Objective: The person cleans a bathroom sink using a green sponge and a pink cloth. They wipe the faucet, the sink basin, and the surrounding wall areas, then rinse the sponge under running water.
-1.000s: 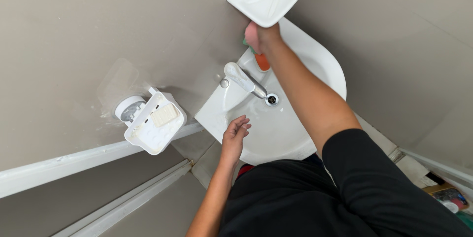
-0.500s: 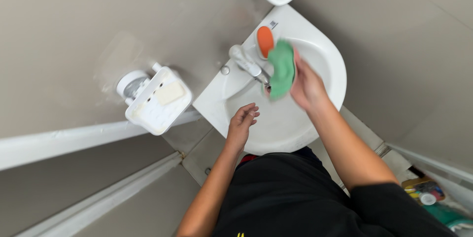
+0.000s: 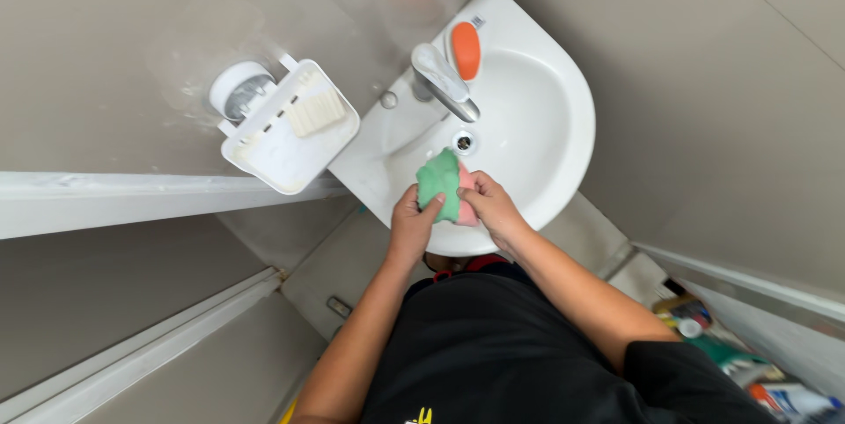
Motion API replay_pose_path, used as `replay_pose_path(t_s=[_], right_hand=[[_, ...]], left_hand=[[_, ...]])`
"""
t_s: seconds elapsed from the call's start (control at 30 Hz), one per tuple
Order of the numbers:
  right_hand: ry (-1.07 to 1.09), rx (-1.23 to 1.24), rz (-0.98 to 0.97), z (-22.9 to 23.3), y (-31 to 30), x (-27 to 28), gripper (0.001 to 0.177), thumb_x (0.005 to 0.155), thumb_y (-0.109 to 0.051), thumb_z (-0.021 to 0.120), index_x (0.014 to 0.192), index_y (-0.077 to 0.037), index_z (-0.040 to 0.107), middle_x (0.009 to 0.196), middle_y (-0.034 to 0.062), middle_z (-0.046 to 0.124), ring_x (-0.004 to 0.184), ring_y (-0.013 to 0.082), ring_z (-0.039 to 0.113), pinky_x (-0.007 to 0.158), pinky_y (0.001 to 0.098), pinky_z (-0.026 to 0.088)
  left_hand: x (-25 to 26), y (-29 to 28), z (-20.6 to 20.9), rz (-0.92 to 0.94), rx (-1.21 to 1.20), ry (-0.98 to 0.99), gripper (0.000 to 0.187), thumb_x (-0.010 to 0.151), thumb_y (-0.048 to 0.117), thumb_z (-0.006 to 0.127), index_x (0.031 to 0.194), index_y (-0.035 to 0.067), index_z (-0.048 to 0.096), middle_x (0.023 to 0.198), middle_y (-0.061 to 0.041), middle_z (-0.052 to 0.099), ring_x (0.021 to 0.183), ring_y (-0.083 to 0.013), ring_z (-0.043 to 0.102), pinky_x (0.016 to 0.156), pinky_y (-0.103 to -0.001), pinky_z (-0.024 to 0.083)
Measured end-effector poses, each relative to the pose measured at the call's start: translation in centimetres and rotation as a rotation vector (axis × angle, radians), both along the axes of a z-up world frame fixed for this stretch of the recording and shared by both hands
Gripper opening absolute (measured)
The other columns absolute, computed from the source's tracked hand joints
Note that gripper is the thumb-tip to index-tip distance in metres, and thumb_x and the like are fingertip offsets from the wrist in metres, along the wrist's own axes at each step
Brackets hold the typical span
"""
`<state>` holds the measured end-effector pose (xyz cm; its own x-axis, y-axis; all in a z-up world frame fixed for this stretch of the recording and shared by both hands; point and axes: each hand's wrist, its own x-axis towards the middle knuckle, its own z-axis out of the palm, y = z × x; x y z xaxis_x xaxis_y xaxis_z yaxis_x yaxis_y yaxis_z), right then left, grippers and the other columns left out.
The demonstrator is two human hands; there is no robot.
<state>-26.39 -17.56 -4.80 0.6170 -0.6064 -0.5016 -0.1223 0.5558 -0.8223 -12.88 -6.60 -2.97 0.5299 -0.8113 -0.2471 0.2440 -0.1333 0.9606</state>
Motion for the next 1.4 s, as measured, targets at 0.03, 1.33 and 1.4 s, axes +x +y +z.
replay_pose_path(t_s=[0.03, 1.33, 1.4], right_hand=[[0.022, -0.002, -0.015, -0.3, 0.3, -0.2, 0.018, 0.101, -0.015, 0.058, 0.113, -0.002, 0.062, 0.1, 0.0057, 0.066, 0.092, 0.0156, 0.058, 0.086, 0.0338, 0.049], [-0.294, 0.536, 0.219, 0.3, -13.3, -14.2, 0.051, 0.102, -0.032, 0.053, 0.144, -0.004, 0.046, 0.134, 0.0118, 0.062, 0.124, 0.0237, 0.061, 0.104, 0.0422, 0.052], [-0.216, 0.478, 0.228, -0.4, -13.4, -14.1, 0.05, 0.101, -0.027, 0.054, 0.145, -0.004, 0.045, 0.133, 0.0137, 0.06, 0.121, 0.0244, 0.062, 0.102, 0.0422, 0.055]], left_hand=[[-0.1, 0.1, -0.1, -0.008, 0.039, -0.013, 0.023, 0.098, 0.016, 0.067, 0.112, -0.002, 0.068, 0.096, -0.004, 0.07, 0.086, -0.0086, 0.061, 0.078, -0.027, 0.052], [-19.0, -10.7, 0.5, 0.421, -0.071, 0.178, 0.026, 0.1, 0.005, 0.058, 0.125, -0.001, 0.062, 0.111, -0.005, 0.071, 0.096, -0.0105, 0.066, 0.084, -0.027, 0.055], [-19.0, -10.5, -0.2, 0.382, -0.013, 0.145, 0.027, 0.098, 0.005, 0.059, 0.125, 0.0, 0.062, 0.11, -0.005, 0.072, 0.095, -0.011, 0.068, 0.083, -0.027, 0.056]])
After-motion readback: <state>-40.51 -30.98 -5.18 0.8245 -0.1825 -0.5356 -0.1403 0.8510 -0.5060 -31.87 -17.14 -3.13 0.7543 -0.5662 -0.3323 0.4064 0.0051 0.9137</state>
